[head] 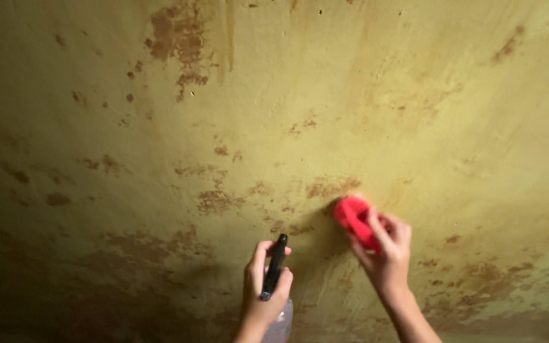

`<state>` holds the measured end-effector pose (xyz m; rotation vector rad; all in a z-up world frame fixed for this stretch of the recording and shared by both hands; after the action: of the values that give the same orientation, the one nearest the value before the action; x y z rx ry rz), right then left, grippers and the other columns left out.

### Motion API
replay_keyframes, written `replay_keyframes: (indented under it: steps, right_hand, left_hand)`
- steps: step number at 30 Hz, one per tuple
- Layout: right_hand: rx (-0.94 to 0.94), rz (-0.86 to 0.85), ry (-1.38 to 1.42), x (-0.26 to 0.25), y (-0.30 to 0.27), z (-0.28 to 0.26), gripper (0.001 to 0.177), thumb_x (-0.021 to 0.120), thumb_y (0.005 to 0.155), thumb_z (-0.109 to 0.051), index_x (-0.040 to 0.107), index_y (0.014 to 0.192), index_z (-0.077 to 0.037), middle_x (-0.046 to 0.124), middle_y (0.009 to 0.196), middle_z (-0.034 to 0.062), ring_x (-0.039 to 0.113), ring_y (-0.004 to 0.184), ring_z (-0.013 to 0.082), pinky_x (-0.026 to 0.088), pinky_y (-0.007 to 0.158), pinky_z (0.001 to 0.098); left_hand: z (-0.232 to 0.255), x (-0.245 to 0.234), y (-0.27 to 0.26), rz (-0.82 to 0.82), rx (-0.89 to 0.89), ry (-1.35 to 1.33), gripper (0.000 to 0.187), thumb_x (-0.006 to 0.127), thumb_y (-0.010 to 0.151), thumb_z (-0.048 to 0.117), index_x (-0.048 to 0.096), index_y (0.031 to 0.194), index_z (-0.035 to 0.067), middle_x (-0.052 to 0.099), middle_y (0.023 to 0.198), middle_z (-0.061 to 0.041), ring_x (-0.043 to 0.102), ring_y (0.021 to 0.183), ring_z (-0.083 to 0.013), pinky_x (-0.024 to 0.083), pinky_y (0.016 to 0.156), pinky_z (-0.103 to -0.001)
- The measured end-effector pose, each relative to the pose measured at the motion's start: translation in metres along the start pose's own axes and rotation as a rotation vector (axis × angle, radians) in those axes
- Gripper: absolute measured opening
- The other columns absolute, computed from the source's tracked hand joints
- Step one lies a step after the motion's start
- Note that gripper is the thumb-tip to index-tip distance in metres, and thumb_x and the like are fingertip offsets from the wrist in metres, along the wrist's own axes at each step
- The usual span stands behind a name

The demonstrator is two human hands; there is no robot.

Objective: The person sprays a cleaning solution onto a stained wall and scrubs the surface with a red scrubbing brush. The person repeatedly sprays and scrubs different areas of the wall to remove stains.

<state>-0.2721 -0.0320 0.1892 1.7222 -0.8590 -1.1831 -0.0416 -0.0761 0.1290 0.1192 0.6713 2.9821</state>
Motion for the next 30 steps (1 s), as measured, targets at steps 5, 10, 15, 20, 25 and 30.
replay_keyframes:
  steps: [5,10,15,20,25,30]
  right_hand:
    - [0.006,0.002,0.131,0.026,0.001,-0.015,0.07,0.085,0.065,-0.005,0.066,0.133,-0.005,0.059,0.124,0.0213,0.058,0.11,0.0341,0.056,0.088,0.0381]
    - [-0.048,0.026,-0.009,0.01,0.011,-0.016,0.066,0.09,0.064,-0.008,0.068,0.126,-0.007,0.063,0.112,0.0165,0.059,0.1,0.0332,0.053,0.085,0.043]
    - [-0.096,-0.006,0.029,0.027,0.013,-0.032,0.065,0.089,0.066,-0.005,0.068,0.127,-0.007,0.066,0.115,0.0167,0.061,0.097,0.0323,0.054,0.083,0.0403]
    - [-0.114,0.07,0.088,0.016,0.022,-0.029,0.065,0.089,0.068,-0.003,0.065,0.129,-0.006,0.064,0.119,0.0171,0.061,0.101,0.0326,0.054,0.085,0.0399]
    - [-0.169,-0.04,-0.013,0.02,0.011,-0.034,0.063,0.086,0.061,-0.001,0.071,0.122,-0.01,0.066,0.112,0.0148,0.061,0.094,0.0315,0.055,0.08,0.0401]
    - [-0.126,-0.026,-0.01,0.026,0.016,-0.041,0.063,0.089,0.063,-0.004,0.07,0.124,-0.007,0.065,0.112,0.0157,0.061,0.096,0.0332,0.054,0.082,0.0409]
  left_hand:
    - [0.0,-0.001,-0.002,-0.003,-0.045,0.033,0.034,0.063,0.076,-0.003,0.059,0.109,0.003,0.075,0.102,-0.005,0.058,0.054,-0.0113,0.046,0.049,-0.028]
    - [0.002,-0.009,0.006,0.031,0.004,-0.004,0.035,0.063,0.077,-0.003,0.059,0.111,0.003,0.075,0.1,-0.006,0.06,0.059,-0.0096,0.05,0.053,-0.026]
    - [0.001,-0.011,0.007,0.038,0.032,0.003,0.036,0.064,0.076,-0.004,0.058,0.111,0.003,0.075,0.101,-0.006,0.061,0.06,-0.0094,0.05,0.053,-0.027]
    - [0.004,-0.023,0.005,0.063,0.031,0.003,0.034,0.063,0.078,-0.003,0.059,0.111,0.003,0.074,0.1,-0.007,0.065,0.066,-0.0097,0.053,0.059,-0.026]
    - [0.001,-0.025,0.001,0.076,-0.058,0.032,0.033,0.063,0.078,-0.003,0.059,0.11,0.004,0.076,0.099,-0.006,0.063,0.062,-0.011,0.052,0.056,-0.027]
    - [0.005,-0.033,-0.003,0.089,0.032,0.053,0.032,0.062,0.078,-0.004,0.06,0.109,0.003,0.074,0.099,-0.007,0.064,0.068,-0.0105,0.053,0.06,-0.027]
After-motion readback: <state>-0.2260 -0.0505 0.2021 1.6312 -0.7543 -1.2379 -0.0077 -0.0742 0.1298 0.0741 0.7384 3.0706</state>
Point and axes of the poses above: each hand's wrist, its own y-axis towards the middle knuckle, its own x-axis out of the palm, z = x × y, the point moved 5 cm from there along y, towards the middle knuckle
